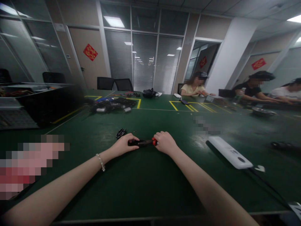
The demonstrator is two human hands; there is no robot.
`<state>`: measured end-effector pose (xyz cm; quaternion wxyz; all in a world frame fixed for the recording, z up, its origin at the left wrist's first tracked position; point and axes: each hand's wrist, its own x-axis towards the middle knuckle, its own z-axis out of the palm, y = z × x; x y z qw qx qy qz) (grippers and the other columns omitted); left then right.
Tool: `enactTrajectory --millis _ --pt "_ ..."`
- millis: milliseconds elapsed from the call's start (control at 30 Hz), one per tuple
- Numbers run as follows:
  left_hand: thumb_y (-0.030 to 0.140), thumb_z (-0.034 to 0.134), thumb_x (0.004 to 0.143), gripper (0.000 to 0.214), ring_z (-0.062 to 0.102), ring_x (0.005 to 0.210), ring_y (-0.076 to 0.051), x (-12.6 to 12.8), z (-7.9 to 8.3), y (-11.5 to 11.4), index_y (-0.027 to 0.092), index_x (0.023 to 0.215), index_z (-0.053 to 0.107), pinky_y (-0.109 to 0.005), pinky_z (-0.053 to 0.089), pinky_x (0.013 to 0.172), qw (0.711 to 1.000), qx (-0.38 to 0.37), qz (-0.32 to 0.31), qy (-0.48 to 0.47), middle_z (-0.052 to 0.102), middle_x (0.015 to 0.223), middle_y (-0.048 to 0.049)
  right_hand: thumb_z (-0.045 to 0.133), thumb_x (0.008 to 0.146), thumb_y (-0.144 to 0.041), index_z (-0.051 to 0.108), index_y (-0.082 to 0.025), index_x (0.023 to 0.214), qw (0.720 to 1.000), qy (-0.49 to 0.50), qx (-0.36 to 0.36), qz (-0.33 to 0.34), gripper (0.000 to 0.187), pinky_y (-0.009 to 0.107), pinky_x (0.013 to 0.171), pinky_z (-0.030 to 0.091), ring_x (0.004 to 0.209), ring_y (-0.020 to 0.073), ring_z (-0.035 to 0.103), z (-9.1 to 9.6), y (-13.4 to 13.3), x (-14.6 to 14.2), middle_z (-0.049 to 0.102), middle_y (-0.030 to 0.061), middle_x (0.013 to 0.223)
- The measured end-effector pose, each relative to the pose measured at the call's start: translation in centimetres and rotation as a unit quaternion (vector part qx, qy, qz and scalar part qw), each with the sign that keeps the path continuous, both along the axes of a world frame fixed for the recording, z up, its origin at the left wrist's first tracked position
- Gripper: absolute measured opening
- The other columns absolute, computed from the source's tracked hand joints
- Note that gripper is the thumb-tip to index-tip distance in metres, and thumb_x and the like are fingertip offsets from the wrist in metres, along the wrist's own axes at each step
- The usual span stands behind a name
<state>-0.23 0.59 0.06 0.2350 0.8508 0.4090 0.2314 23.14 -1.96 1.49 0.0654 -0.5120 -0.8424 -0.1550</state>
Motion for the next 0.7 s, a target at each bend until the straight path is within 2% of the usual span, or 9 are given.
enactTrajectory --millis 700 --pt "0.042 0.060 0.068 0.033 0.051 0.080 -0.017 -0.01 0.08 -0.07 0.025 0.096 0.058 -0.027 0.042 0.069 1.000 0.015 0.001 0.006 0.054 0.091 -0.0007 0.050 0.069 -0.022 0.056 -0.016 0.077 1.000 0.003 0.007 0.006 0.011 0.026 0.062 0.032 0.070 0.0151 0.047 -0.02 -0.01 -0.05 0.057 0.0049 0.078"
